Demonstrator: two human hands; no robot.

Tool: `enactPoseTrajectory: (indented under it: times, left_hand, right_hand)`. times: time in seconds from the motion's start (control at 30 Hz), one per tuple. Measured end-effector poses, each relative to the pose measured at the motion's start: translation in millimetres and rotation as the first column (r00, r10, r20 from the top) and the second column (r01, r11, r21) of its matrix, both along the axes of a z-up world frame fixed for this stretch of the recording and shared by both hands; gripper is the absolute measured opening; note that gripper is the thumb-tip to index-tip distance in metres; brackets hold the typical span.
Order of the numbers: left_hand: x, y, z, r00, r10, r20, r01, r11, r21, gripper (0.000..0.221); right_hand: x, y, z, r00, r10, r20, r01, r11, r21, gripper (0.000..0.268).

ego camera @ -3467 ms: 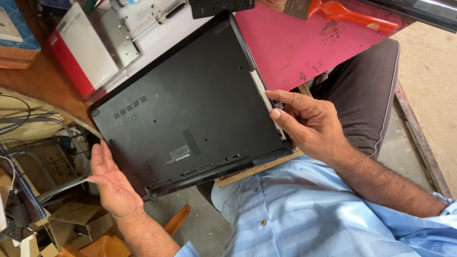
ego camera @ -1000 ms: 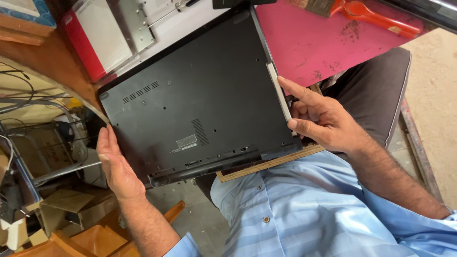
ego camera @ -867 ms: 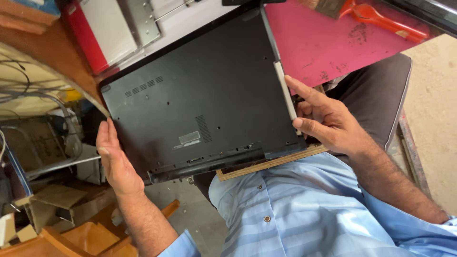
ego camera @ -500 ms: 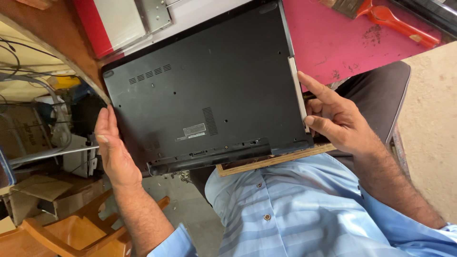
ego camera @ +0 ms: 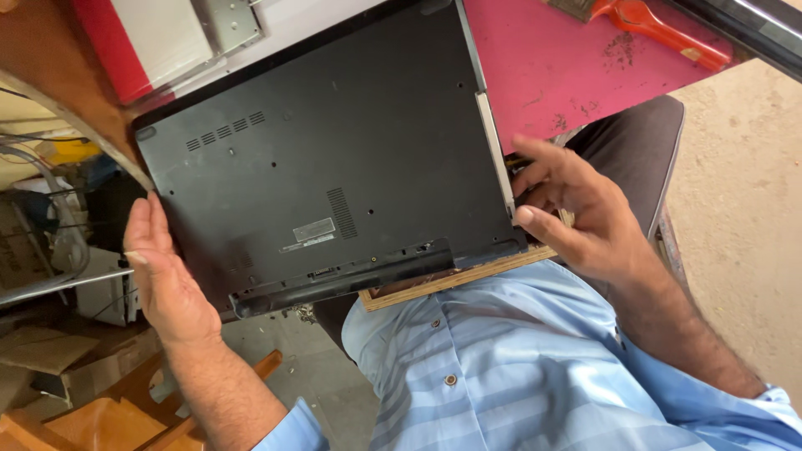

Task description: The person disassembles a laptop by removing the outer casing and internal components, then reassembles it by fitting the casing and parts back together.

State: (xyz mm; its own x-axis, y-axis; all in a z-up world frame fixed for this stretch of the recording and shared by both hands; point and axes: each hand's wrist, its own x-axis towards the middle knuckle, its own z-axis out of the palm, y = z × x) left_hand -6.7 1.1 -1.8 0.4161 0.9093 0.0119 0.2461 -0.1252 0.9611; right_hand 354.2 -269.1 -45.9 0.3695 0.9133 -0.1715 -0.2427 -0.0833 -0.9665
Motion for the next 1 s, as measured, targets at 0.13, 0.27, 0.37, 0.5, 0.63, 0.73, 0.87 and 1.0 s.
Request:
enactPoseTrajectory:
  times: [0.13, 0.27, 0.37, 0.5, 0.63, 0.73, 0.87, 1.0]
  left_hand:
    - [-1, 0, -3, 1.0, -0.015, 0.024, 0.015, 1.0, 0.004, 0.09]
    - [-3, -1, -3, 1.0, -0.02, -0.01, 0.02, 0.999, 0.031, 0.087]
    - [-4, -3, -4, 0.999, -0.013, -0.047, 0.016, 0.998, 0.058, 0.084]
    - [-10, -2, -9, 0.99, -0.012, -0.142, 0.03, 0.992, 0.123, 0.082]
    - [-10, -7, -8, 0.983, -0.03, -0.181, 0.07, 0.973, 0.221, 0.076]
    - [2, -20, 3, 0.916, 0.139, -0.376, 0.097, 0.833, 0.544, 0.064]
    - [41, -61, 18, 0.906, 0.251, -0.341, 0.167, 0.529, 0.832, 0.048]
    - [92, -132, 19, 0.882, 0.0, -0.471, 0.396, 0.542, 0.741, 0.044]
  right_hand:
    - [3, -11, 12, 0.862, 0.057, 0.504, -0.139, 0.982, 0.127, 0.052]
    - [-1, -17, 21, 0.653, 0.093, 0.751, -0.108, 0.994, -0.029, 0.048]
    - [0, -16, 22, 0.607, 0.074, 0.791, -0.112, 0.994, -0.007, 0.042]
    - [1, -13, 23, 0.589, 0.081, 0.804, -0.142, 0.99, 0.004, 0.039]
    - [3, -13, 21, 0.577, 0.075, 0.814, -0.155, 0.988, 0.019, 0.037]
    - [4, -13, 18, 0.559, 0.077, 0.825, -0.155, 0.988, 0.013, 0.037]
    - [2, -13, 19, 0.534, 0.071, 0.843, -0.151, 0.988, 0.013, 0.037]
    - [2, -11, 23, 0.504, 0.053, 0.862, -0.156, 0.987, 0.031, 0.038]
